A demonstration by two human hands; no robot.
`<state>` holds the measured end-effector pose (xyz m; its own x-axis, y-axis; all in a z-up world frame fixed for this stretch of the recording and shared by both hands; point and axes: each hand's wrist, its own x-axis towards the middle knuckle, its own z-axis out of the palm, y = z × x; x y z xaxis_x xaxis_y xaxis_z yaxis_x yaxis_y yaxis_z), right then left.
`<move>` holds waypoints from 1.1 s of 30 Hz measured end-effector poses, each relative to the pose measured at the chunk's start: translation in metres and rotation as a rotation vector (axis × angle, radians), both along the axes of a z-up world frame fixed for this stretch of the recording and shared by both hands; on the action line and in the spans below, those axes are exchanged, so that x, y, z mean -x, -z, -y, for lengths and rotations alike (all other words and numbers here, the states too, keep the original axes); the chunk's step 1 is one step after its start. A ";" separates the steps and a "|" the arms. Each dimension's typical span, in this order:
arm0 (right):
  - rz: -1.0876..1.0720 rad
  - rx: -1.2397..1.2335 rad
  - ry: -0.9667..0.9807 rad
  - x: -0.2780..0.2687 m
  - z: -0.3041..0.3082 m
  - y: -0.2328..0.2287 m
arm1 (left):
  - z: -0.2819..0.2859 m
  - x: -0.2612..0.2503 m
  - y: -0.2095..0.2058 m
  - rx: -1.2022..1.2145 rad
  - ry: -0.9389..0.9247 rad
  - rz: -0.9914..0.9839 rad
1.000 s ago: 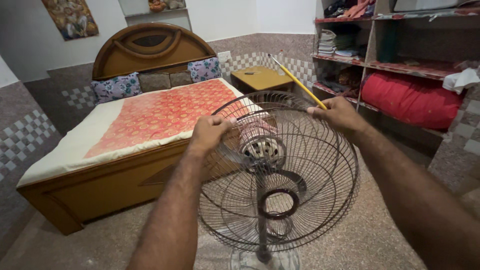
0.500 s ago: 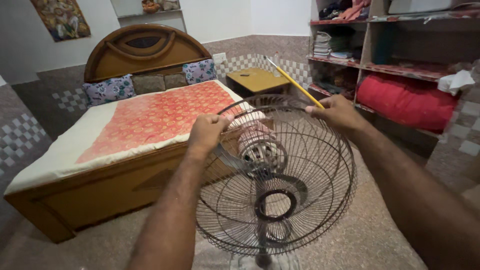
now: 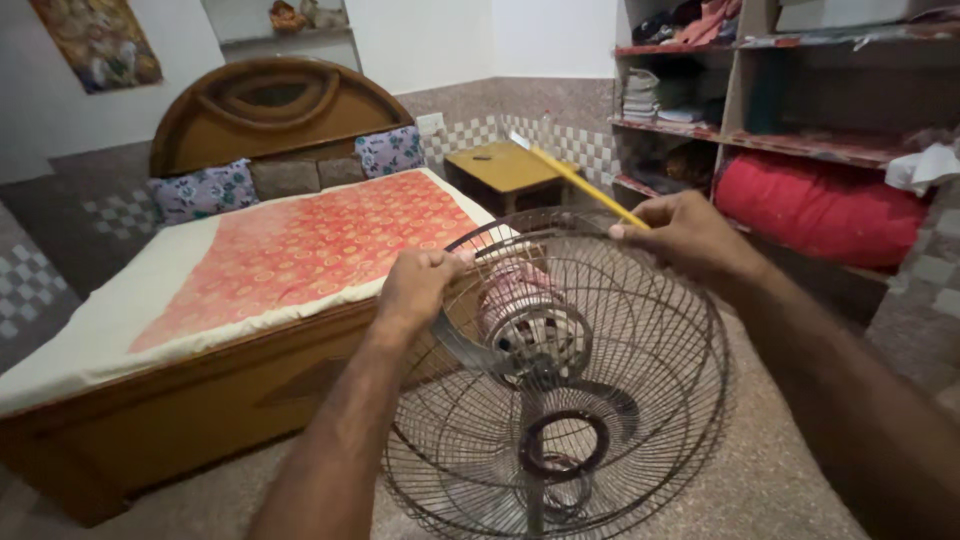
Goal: The person assembles a standing fan by attaching a fan blade to the motor hub and securing it with a screwdriver. They then attach the front wire cage to the fan assembly and tighten it in place.
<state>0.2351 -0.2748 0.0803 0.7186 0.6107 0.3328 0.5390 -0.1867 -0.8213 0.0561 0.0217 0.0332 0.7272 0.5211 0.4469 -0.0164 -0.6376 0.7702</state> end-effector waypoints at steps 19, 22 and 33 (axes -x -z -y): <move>-0.076 0.290 0.017 -0.062 -0.005 -0.021 | 0.056 0.008 -0.080 0.085 -0.045 -0.227; -0.083 0.200 -0.058 -0.066 -0.009 -0.036 | 0.052 0.005 -0.085 0.110 -0.022 -0.224; 0.040 0.372 -0.025 -0.063 -0.014 -0.044 | 0.071 0.012 -0.100 0.109 -0.155 -0.289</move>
<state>0.2984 -0.2605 0.1247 0.6930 0.7122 0.1118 0.5771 -0.4551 -0.6781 0.0436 -0.0490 0.1332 0.7242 0.6683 0.1700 0.3024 -0.5294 0.7926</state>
